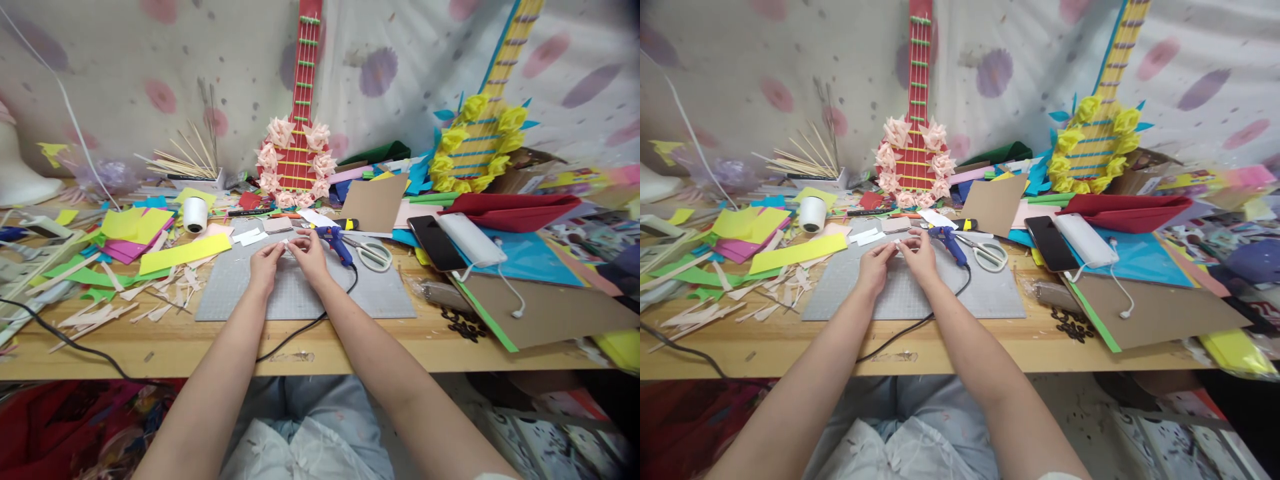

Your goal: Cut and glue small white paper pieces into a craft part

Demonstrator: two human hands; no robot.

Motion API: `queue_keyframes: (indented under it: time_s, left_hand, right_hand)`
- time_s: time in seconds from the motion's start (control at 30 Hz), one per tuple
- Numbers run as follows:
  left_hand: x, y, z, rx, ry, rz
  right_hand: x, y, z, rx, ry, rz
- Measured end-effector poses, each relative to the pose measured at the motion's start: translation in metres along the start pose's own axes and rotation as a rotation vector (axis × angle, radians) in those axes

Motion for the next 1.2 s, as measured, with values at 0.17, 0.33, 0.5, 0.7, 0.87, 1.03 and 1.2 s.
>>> queue_keyframes:
  time_s: [0.17,0.33,0.5,0.7,0.87,1.03,1.2]
  left_hand:
    - [-0.005,-0.002,-0.003,0.004,-0.041,0.121]
    - [-0.016,-0.001,-0.007,-0.051,-0.125,0.272]
    - [-0.021,0.001,-0.008,-0.082,-0.162,0.322]
    - [-0.019,0.004,-0.007,-0.113,-0.141,0.266]
    - [-0.021,0.005,-0.008,-0.144,-0.137,0.238]
    - [-0.022,0.005,-0.008,-0.151,-0.127,0.217]
    - [-0.024,0.006,-0.008,-0.152,-0.141,0.222]
  right_hand:
    - [0.002,0.004,0.000,-0.043,0.015,-0.040]
    - [0.000,0.001,-0.001,-0.031,0.029,-0.078]
    - [-0.003,-0.002,-0.001,-0.004,0.007,-0.023]
    - [-0.005,-0.004,-0.001,0.024,-0.025,0.051]
    - [-0.005,-0.006,0.000,0.052,-0.032,0.065]
    - [-0.007,-0.009,0.000,0.093,-0.026,0.075]
    - [-0.009,-0.012,-0.001,0.118,-0.036,0.098]
Point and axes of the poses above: each hand's wrist, its own z-axis towards the middle knuckle, its own y-axis out of the back of the hand, x = y × z, the point moved 8 cm from there along z, towards the middle knuckle, and after that the axes turned 11 degrees about -z, right-handed, at the moved point
